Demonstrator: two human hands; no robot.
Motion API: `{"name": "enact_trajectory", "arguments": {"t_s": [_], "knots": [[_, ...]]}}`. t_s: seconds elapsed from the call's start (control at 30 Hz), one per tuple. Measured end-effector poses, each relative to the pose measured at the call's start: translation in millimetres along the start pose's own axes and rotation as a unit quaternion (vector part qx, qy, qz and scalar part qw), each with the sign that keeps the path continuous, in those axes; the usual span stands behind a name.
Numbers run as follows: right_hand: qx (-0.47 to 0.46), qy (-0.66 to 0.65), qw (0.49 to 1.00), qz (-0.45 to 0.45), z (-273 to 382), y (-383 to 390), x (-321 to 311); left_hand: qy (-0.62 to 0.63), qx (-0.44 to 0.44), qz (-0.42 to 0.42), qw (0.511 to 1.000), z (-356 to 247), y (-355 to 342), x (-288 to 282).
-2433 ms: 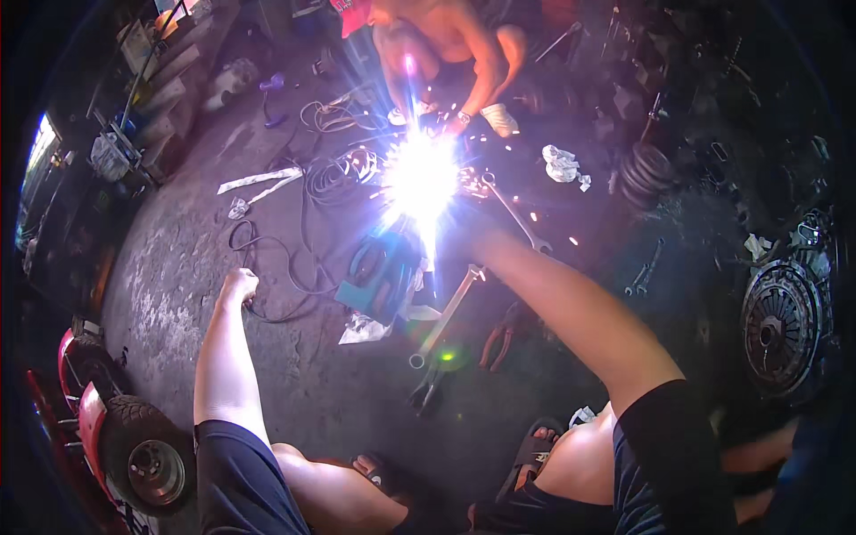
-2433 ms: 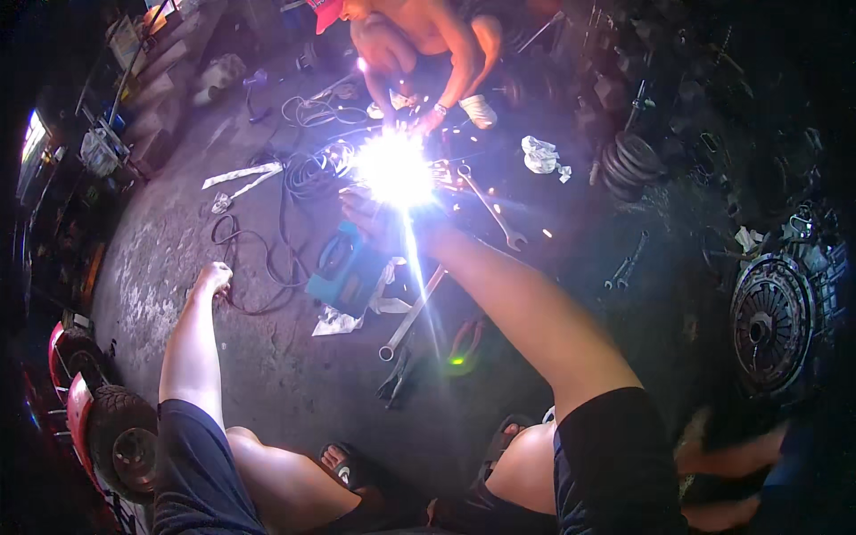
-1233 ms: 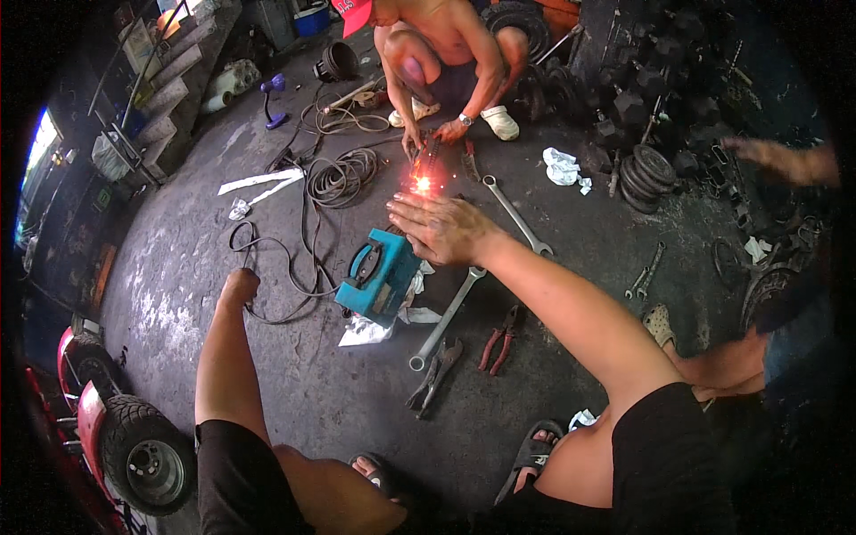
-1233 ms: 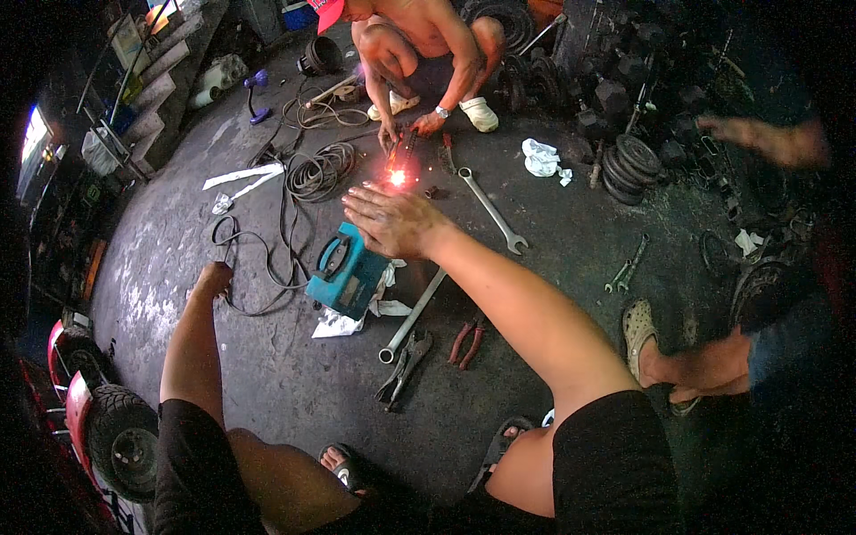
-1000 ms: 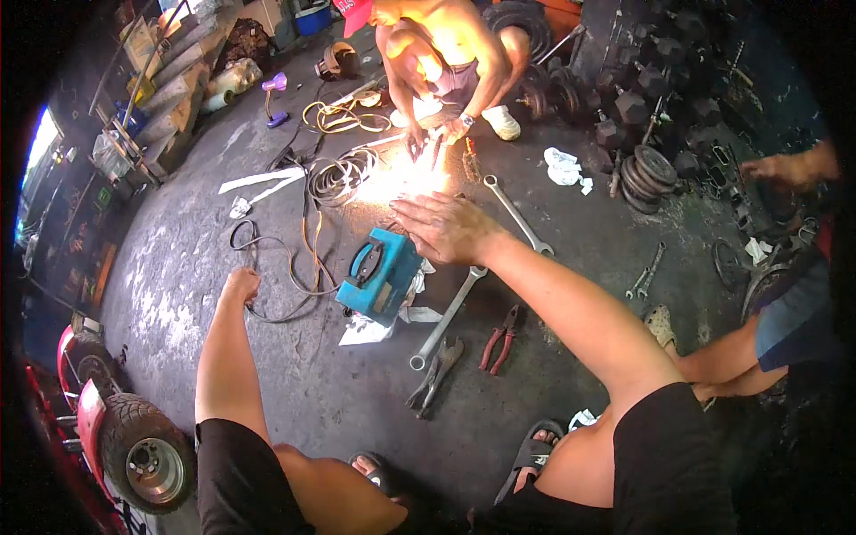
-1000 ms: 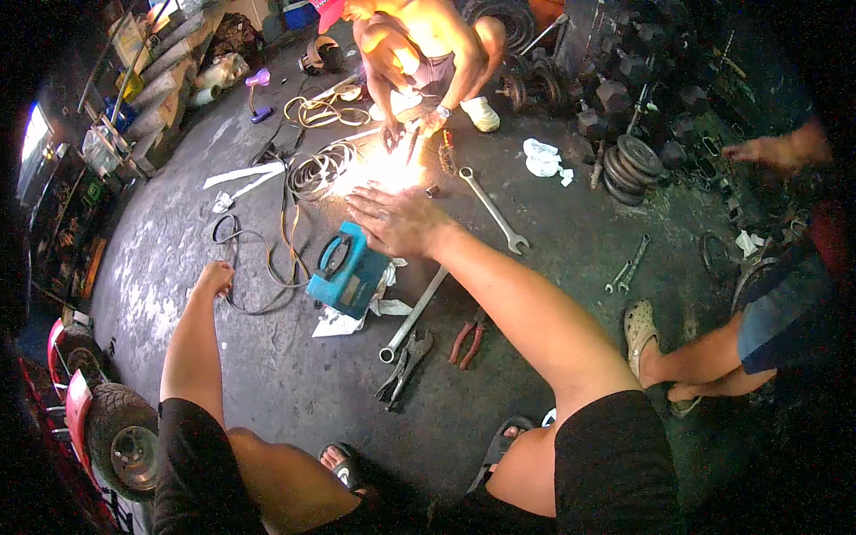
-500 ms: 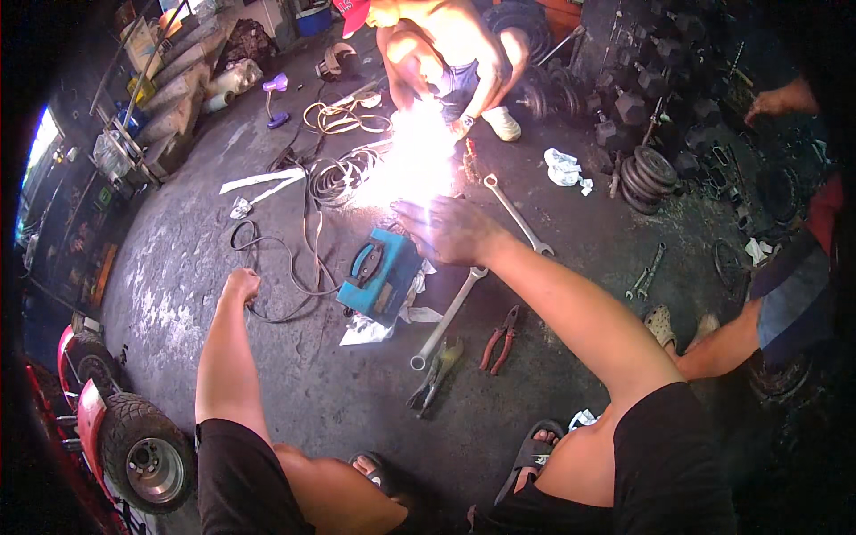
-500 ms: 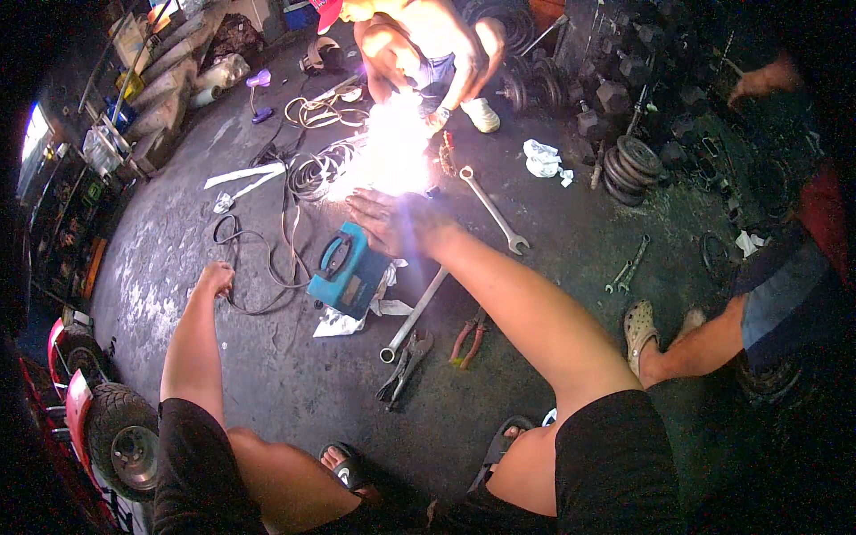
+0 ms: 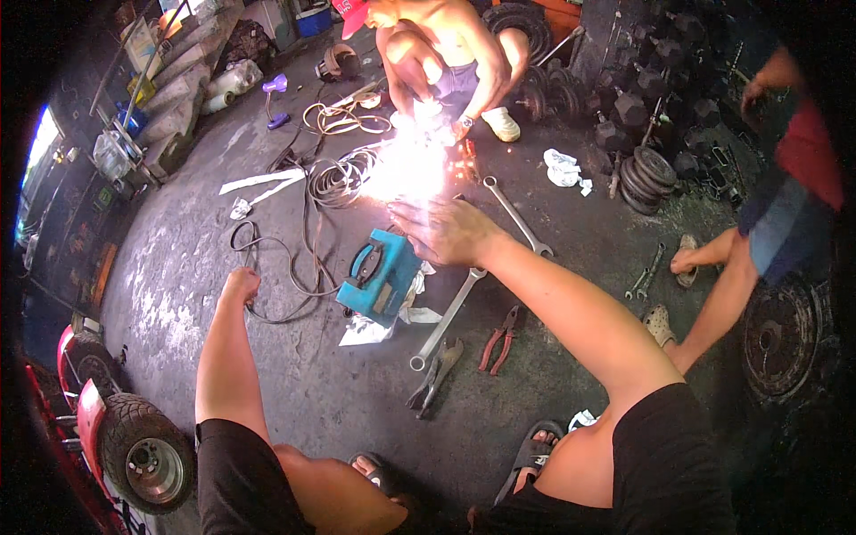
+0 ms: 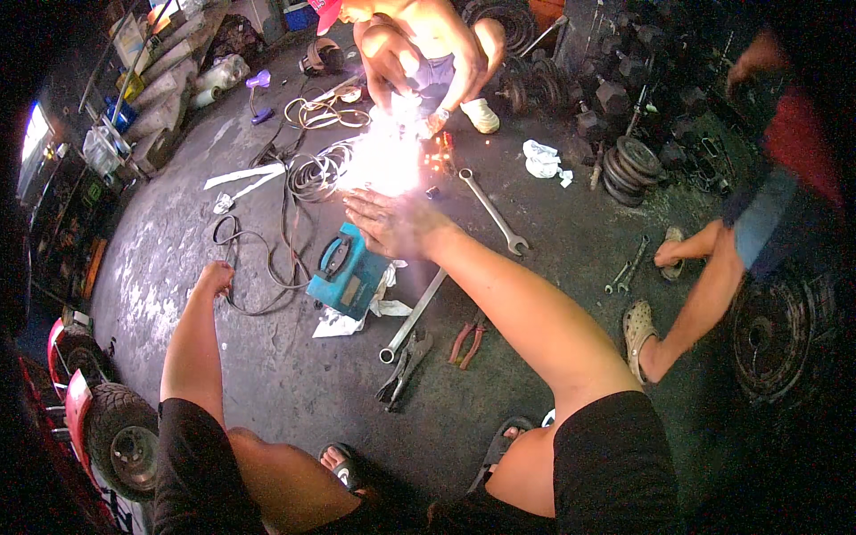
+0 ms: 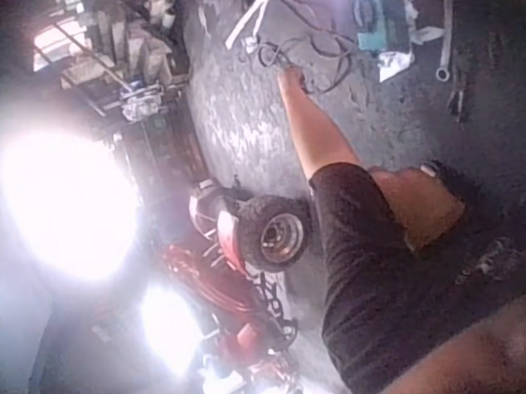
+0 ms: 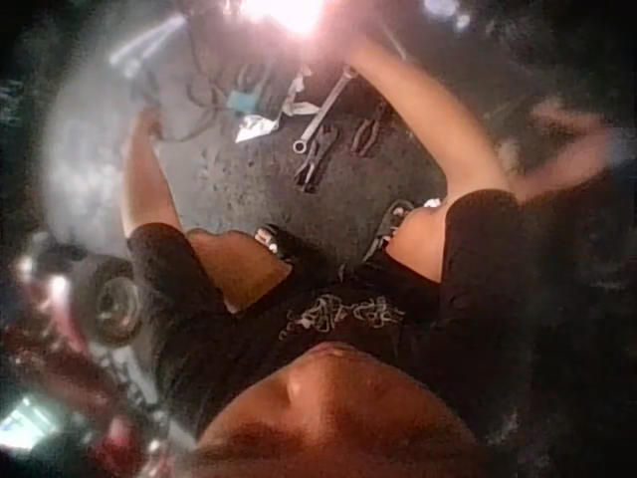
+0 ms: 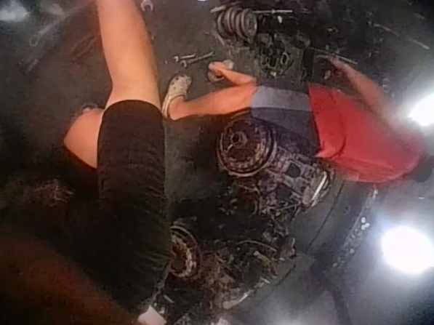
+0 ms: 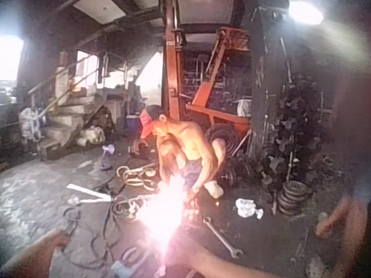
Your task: The person holds a welding shield while another person welds metal parts, then picks up a wrench and strikes a metal rod.
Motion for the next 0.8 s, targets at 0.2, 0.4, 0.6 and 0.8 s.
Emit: {"name": "enact_trajectory", "arguments": {"t_s": [0.2,0.4,0.6,0.8], "knots": [[-0.001,0.028,1.0,0.0,0.5,-0.9,-3.4,0.002,0.069,-0.059,0.996,-7.8,8.8,-2.6],[-0.011,0.019,1.0,-0.016,0.5,2.7,-1.8,0.003,0.062,-0.056,0.996,-14.6,17.0,-3.0],[0.023,-0.002,1.0,-0.009,-1.6,4.2,9.1,-0.113,0.133,-0.02,0.984,-10.9,9.7,-1.9],[0.012,0.02,1.0,0.0,-3.2,4.3,8.6,-0.14,0.12,-0.014,0.983,-15.3,15.1,-2.2]]}}
Point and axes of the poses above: each hand's wrist, its own y-axis away from the middle knuckle, its own x-axis out of the palm, z = x × y, the point moved 3 cm from there along -y, towards the middle knuckle, and after that the axes turned 14 degrees about y, right-handed, at the moved point
